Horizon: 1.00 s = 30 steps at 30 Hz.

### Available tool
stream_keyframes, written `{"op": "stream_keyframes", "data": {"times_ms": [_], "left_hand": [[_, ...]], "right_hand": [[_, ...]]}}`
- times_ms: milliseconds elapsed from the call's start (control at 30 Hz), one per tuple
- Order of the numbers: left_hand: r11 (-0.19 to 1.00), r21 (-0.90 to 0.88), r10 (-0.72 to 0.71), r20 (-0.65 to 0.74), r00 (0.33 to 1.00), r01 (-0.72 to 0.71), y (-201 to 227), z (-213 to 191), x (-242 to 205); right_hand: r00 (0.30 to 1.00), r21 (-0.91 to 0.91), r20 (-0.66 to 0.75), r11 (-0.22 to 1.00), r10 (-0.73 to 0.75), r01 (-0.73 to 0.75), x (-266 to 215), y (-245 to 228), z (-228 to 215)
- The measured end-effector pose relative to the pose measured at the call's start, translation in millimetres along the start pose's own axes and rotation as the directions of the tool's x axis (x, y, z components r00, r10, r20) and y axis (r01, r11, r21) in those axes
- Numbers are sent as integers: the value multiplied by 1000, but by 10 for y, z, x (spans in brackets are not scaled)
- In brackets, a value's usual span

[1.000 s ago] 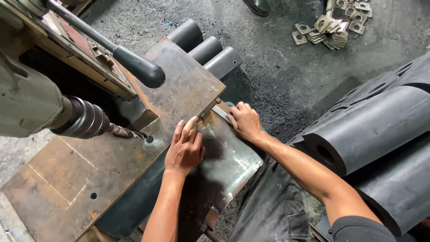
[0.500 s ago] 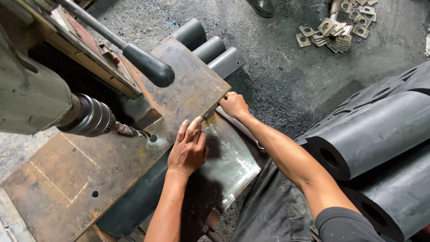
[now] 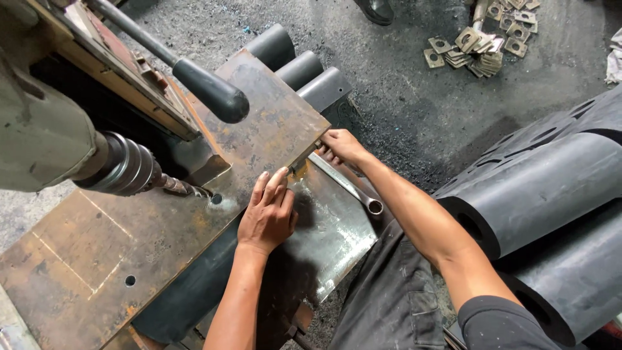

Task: Drill holes into thick rubber components using a drill press and verify dimensions with a tape measure.

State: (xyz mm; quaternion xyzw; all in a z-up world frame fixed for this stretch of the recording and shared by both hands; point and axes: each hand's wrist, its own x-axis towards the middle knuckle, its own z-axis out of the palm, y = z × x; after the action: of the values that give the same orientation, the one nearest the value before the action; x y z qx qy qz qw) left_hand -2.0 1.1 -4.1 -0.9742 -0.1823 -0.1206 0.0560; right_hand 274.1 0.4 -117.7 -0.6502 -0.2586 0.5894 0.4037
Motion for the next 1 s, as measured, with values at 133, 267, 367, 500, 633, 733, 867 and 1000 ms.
{"op": "stream_keyframes", "data": {"times_ms": [133, 267, 367, 500, 633, 733, 867, 1000], "left_hand": [[1000, 18, -4, 27, 1000, 3, 5, 7, -10], [1000, 4, -2, 20, 1000, 2, 1, -9, 15], [1000, 20, -9, -16, 1000, 9, 11, -6, 7], [1000, 15, -7, -24, 1000, 8, 14, 12, -1], [1000, 7, -6, -36, 999, 6, 18, -34, 20], [1000, 3, -14, -20, 1000, 14, 18, 16, -6], [1000, 8, 4, -61, 998, -3, 32, -63, 18], [996, -88, 7, -147, 989, -20, -3, -65, 28]], "right_hand": [[992, -123, -82, 988, -100, 90, 335, 288, -44], [975, 79, 28, 972, -222, 219, 82, 163, -93], [984, 206, 71, 967, -164, 146, -200, -88, -14], [998, 77, -44, 996, -33, 36, 12, 89, 21], [991, -48, -74, 993, -109, 106, 195, 230, -19], [978, 67, 1, 976, -207, 206, 4, 166, -56], [972, 147, -76, 962, -221, 230, -300, 284, 196], [904, -71, -271, 943, -331, 324, -457, 684, 712]]}}
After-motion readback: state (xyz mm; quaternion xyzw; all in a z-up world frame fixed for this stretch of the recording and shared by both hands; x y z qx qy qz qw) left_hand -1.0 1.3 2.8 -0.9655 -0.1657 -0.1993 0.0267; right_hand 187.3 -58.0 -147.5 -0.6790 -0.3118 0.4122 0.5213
